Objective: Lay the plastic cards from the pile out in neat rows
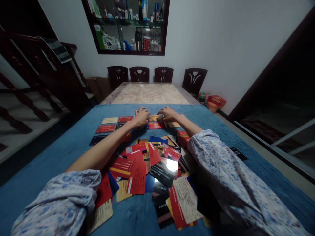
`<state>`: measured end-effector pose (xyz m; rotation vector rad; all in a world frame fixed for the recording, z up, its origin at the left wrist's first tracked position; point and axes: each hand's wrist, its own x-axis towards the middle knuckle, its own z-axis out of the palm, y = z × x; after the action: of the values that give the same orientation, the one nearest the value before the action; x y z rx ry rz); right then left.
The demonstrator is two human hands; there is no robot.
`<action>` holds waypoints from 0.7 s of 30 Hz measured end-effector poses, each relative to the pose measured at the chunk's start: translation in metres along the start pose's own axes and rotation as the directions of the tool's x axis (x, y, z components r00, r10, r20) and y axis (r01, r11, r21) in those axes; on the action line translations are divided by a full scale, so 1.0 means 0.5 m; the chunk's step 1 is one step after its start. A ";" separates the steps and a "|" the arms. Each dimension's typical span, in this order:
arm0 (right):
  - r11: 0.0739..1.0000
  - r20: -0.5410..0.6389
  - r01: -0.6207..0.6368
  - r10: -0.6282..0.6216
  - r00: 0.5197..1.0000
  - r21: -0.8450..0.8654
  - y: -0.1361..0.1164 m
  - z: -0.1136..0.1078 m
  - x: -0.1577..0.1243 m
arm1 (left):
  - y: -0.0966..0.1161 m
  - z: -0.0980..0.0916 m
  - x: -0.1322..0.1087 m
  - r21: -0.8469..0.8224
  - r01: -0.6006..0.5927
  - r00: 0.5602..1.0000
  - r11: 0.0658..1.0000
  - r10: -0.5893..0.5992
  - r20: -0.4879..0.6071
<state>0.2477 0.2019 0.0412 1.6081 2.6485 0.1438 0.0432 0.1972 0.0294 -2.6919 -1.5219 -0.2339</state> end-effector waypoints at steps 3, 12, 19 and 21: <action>0.999 -0.045 0.037 -0.036 0.998 0.020 -0.018 -0.008 -0.025 | -0.002 -0.009 -0.037 -0.005 -0.002 0.999 1.000 0.002 -0.032; 0.990 -0.153 0.105 -0.091 0.984 0.089 -0.103 -0.016 -0.088 | -0.008 -0.040 -0.168 -0.021 0.020 0.995 1.000 -0.022 -0.096; 0.980 -0.203 0.165 -0.140 0.969 0.112 -0.174 -0.034 -0.130 | -0.018 -0.047 -0.263 -0.068 0.036 0.989 0.997 -0.045 -0.139; 0.975 -0.210 0.193 -0.167 0.963 0.112 -0.190 -0.035 -0.139 | -0.019 -0.045 -0.288 -0.063 0.045 0.987 0.997 -0.054 -0.148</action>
<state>0.1945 0.0957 0.0483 1.4440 3.0009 0.1327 -0.0403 0.0774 0.0298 -2.6134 -1.5628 -0.4790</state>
